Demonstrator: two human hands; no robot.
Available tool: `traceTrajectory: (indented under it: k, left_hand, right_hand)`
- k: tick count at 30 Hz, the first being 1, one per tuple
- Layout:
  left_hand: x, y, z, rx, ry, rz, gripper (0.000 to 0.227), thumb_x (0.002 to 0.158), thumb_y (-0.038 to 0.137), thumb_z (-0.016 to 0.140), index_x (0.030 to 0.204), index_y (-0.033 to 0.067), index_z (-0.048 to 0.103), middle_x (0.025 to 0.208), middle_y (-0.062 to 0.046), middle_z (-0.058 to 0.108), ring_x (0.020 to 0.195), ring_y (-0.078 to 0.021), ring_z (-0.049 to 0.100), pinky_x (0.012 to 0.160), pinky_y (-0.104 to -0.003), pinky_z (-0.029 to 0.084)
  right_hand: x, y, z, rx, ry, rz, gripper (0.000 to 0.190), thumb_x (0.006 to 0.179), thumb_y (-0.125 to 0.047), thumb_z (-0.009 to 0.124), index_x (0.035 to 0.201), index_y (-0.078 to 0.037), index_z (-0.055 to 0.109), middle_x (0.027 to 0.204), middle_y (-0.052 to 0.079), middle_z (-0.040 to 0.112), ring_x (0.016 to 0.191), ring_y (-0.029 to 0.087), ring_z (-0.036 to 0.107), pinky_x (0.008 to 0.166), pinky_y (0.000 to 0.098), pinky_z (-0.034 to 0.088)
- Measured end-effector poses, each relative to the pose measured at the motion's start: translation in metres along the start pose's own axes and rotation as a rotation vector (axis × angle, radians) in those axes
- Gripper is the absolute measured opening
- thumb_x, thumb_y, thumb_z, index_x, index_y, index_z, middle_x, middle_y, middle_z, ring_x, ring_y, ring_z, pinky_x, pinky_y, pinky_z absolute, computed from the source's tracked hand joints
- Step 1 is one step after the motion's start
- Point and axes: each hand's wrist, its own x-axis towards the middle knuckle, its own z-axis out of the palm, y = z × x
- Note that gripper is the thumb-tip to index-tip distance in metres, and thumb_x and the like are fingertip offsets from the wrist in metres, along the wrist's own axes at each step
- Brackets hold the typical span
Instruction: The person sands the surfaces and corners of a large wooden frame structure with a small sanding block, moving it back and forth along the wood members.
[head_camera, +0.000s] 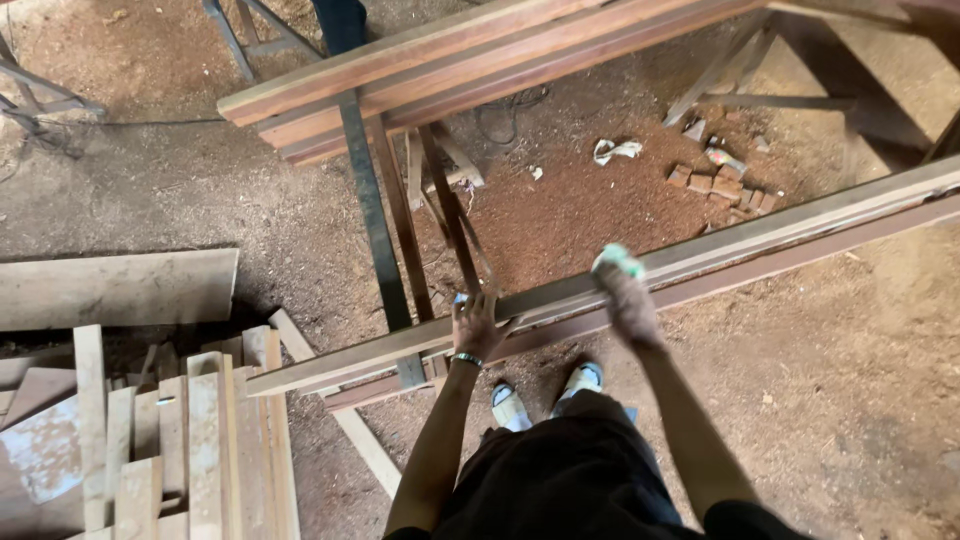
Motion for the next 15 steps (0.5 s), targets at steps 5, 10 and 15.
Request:
traceTrajectory:
  k: [5, 10, 15]
  left_hand:
    - [-0.003, -0.002, -0.001, -0.039, -0.040, -0.021, 0.083, 0.085, 0.072, 0.066, 0.141, 0.0135, 0.047, 0.131, -0.008, 0.060, 0.123, -0.0277, 0.057, 0.112, -0.065, 0.030]
    - [-0.002, -0.002, 0.003, -0.015, -0.025, -0.028, 0.079, 0.082, 0.070, 0.068, 0.136, 0.0147, 0.051, 0.126, -0.009, 0.061, 0.121, -0.0278, 0.056, 0.111, -0.064, 0.030]
    - [0.002, 0.003, -0.005, -0.015, -0.173, -0.125, 0.080, 0.085, 0.076, 0.066, 0.135, 0.0144, 0.053, 0.126, -0.009, 0.063, 0.125, -0.0273, 0.056, 0.122, -0.058, 0.026]
  right_hand:
    - [0.055, -0.001, -0.009, -1.151, 0.543, -0.602, 0.039, 0.107, -0.026, 0.034, 0.132, -0.009, 0.059, 0.131, 0.016, 0.061, 0.126, 0.031, 0.057, 0.114, 0.0486, 0.043]
    - [0.040, -0.012, 0.059, -0.631, 0.377, -0.950, 0.024, 0.111, -0.008, 0.042, 0.130, -0.014, 0.055, 0.132, 0.009, 0.062, 0.135, 0.031, 0.058, 0.125, 0.0441, 0.047]
    - [0.006, 0.016, -0.013, -0.752, 0.195, -0.779, 0.041, 0.103, -0.009, 0.039, 0.141, -0.011, 0.056, 0.133, 0.013, 0.067, 0.112, 0.028, 0.067, 0.092, 0.0388, 0.055]
